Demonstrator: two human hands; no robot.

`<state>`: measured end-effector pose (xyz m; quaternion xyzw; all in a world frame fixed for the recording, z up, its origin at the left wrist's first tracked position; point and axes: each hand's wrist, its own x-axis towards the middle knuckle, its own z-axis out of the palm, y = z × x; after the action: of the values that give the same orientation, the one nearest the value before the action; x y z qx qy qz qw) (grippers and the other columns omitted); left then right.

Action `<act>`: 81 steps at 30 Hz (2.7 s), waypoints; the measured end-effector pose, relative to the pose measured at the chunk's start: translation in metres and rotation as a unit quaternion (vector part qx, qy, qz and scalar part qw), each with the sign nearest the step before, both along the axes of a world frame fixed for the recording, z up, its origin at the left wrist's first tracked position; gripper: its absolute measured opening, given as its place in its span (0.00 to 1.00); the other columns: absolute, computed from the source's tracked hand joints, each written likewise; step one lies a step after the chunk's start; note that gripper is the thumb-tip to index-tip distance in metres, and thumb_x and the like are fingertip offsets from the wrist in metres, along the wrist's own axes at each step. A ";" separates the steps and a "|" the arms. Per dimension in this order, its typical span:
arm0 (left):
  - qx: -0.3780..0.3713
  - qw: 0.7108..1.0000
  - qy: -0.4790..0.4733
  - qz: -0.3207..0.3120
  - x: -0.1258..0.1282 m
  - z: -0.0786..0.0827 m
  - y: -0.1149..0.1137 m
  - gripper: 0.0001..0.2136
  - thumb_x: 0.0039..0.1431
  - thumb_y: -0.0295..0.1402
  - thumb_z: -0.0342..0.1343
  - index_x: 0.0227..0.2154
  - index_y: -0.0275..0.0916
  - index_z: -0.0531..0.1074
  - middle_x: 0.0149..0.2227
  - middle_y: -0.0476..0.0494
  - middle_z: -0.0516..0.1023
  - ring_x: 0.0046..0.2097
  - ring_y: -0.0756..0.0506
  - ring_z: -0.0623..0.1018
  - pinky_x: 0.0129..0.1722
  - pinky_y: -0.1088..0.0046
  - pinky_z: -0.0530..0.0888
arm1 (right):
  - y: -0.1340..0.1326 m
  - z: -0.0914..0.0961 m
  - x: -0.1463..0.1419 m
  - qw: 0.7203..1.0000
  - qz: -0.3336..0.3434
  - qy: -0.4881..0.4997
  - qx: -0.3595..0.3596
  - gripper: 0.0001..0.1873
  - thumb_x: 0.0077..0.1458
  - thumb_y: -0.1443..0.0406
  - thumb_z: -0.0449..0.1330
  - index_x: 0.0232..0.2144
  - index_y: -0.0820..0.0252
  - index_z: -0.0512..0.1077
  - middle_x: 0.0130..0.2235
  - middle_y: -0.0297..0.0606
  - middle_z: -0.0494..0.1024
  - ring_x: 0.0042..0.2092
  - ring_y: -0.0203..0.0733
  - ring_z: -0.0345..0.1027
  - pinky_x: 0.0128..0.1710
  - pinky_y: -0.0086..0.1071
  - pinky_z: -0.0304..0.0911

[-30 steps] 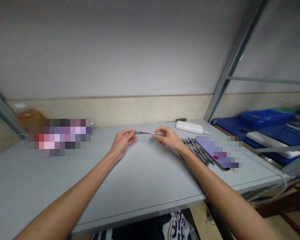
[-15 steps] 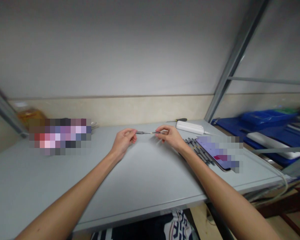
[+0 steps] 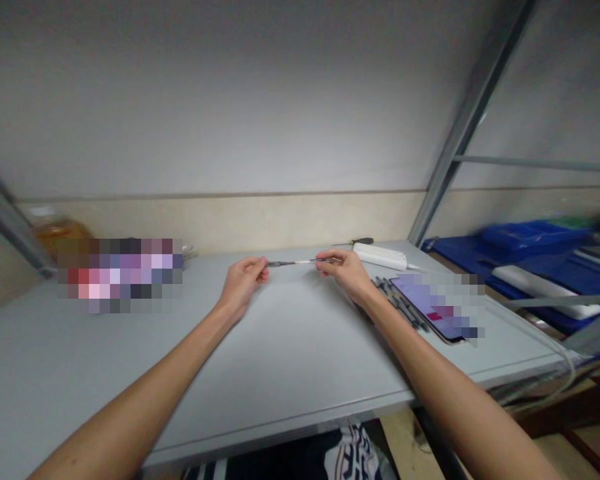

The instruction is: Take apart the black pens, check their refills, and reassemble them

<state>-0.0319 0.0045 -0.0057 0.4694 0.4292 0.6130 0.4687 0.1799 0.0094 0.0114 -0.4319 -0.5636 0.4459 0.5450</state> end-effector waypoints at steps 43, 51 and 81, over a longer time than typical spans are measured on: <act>0.004 1.000 0.009 0.016 -0.007 0.003 0.001 0.14 0.39 0.40 0.62 0.21 0.33 0.70 0.18 0.51 0.68 0.22 0.54 0.67 0.24 0.77 0.62 | 0.004 0.000 0.004 0.999 -0.004 0.037 -0.024 0.12 0.34 0.64 0.67 0.25 0.64 0.74 0.26 0.37 0.74 0.27 0.34 0.65 0.27 0.28 0.62; -0.029 0.998 0.013 -0.046 0.003 0.002 -0.008 0.15 0.38 0.41 0.63 0.21 0.33 0.70 0.18 0.50 0.69 0.22 0.54 0.67 0.24 0.77 0.64 | -0.004 0.001 -0.001 0.998 0.057 -0.022 0.010 0.16 0.33 0.60 0.68 0.27 0.64 0.74 0.22 0.33 0.72 0.24 0.32 0.62 0.28 0.29 0.59; 0.002 0.999 0.012 -0.041 -0.004 -0.002 0.000 0.16 0.35 0.39 0.66 0.25 0.33 0.71 0.20 0.48 0.74 0.25 0.52 0.72 0.29 0.75 0.68 | -0.001 -0.002 0.001 0.987 0.078 -0.142 -0.009 0.26 0.51 0.47 0.50 0.20 0.63 0.69 0.14 0.31 0.66 0.15 0.30 0.54 0.15 0.25 0.48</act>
<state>-0.0357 0.0044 -0.0077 0.4946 0.4143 0.5885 0.4872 0.1814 0.0081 0.0094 -0.4504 -0.6635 0.4257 0.4190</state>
